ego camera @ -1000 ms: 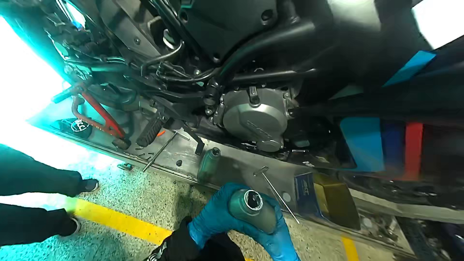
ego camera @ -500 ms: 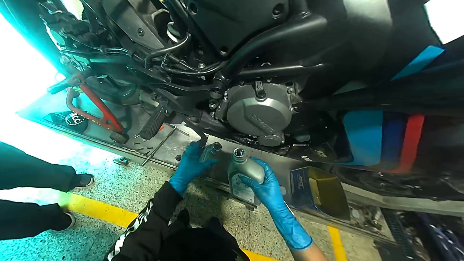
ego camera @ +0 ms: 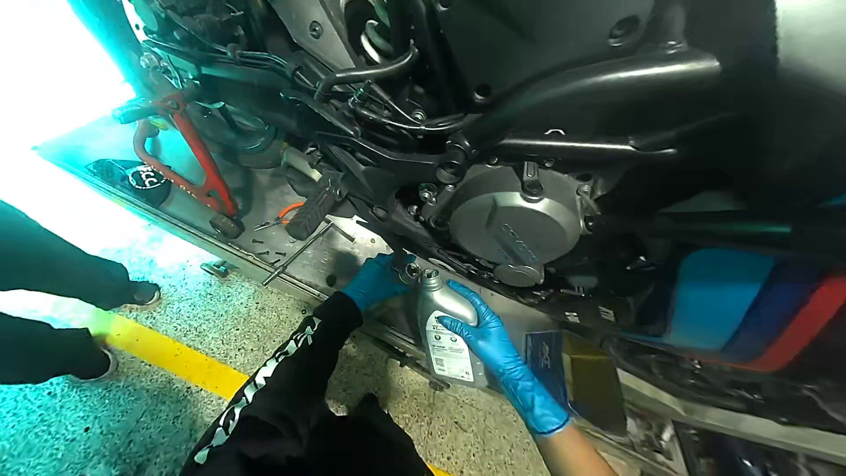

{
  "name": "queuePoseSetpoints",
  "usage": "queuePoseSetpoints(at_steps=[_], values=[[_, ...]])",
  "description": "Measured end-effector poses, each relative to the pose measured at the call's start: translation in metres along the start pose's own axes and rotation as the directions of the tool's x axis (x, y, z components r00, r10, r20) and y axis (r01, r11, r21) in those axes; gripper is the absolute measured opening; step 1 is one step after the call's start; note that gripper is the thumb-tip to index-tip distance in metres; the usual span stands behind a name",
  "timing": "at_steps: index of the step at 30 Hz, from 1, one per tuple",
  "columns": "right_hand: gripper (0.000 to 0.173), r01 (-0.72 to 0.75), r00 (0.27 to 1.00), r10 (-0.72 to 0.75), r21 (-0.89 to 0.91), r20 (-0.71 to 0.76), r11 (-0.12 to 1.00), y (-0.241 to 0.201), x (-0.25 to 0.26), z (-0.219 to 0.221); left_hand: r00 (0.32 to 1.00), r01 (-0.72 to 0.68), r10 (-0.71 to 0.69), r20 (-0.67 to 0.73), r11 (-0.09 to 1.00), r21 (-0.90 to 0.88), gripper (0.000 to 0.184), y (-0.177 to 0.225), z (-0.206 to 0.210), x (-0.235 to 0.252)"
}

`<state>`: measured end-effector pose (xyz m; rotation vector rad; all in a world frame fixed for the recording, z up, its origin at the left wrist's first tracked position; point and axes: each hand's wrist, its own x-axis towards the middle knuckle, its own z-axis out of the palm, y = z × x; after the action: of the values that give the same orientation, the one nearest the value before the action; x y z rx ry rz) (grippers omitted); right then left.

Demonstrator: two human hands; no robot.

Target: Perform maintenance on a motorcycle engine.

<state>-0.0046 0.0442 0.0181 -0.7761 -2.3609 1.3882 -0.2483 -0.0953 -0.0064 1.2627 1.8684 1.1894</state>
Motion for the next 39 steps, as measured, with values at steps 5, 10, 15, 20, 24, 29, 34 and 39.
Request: queuePoseSetpoints(at_steps=[5,10,15,20,24,29,34,39], values=[[0.07,-0.036,0.998,0.039,-0.049,0.059,0.998,-0.008,0.003,-0.004,0.995,0.071,-0.069,0.067,0.997,-0.029,0.06,0.015,-0.009,-0.002],[0.072,-0.042,0.994,0.05,-0.087,0.093,0.995,-0.015,0.007,-0.004,0.996,0.03,-0.035,0.082,0.998,0.055,0.064,-0.015,0.006,0.012],[0.071,-0.048,0.992,0.055,-0.066,0.109,0.997,-0.016,0.009,-0.003,0.997,0.028,-0.032,0.074,0.998,0.063,0.063,-0.013,0.003,0.01],[0.071,-0.046,0.989,0.062,-0.125,0.133,0.991,-0.019,0.013,-0.005,0.997,0.017,-0.024,0.079,0.996,0.09,0.063,-0.011,0.001,0.009],[0.071,-0.07,0.985,0.087,-0.117,0.148,0.991,-0.024,0.016,-0.008,0.997,-0.002,-0.004,0.079,0.997,0.083,0.063,-0.012,0.002,0.009],[0.069,-0.059,0.984,0.084,-0.155,0.158,0.986,-0.03,0.019,-0.013,0.997,-0.009,0.003,0.081,0.997,0.073,0.06,-0.01,0.0,0.008],[0.069,-0.062,0.982,0.093,-0.188,0.164,0.98,-0.036,0.02,-0.015,0.996,-0.024,0.019,0.089,0.998,0.057,0.058,-0.005,-0.003,0.005],[0.069,-0.077,0.978,0.109,-0.18,0.176,0.981,-0.033,0.021,-0.017,0.995,-0.052,0.046,0.088,0.997,0.062,0.059,-0.009,-0.001,0.007]])
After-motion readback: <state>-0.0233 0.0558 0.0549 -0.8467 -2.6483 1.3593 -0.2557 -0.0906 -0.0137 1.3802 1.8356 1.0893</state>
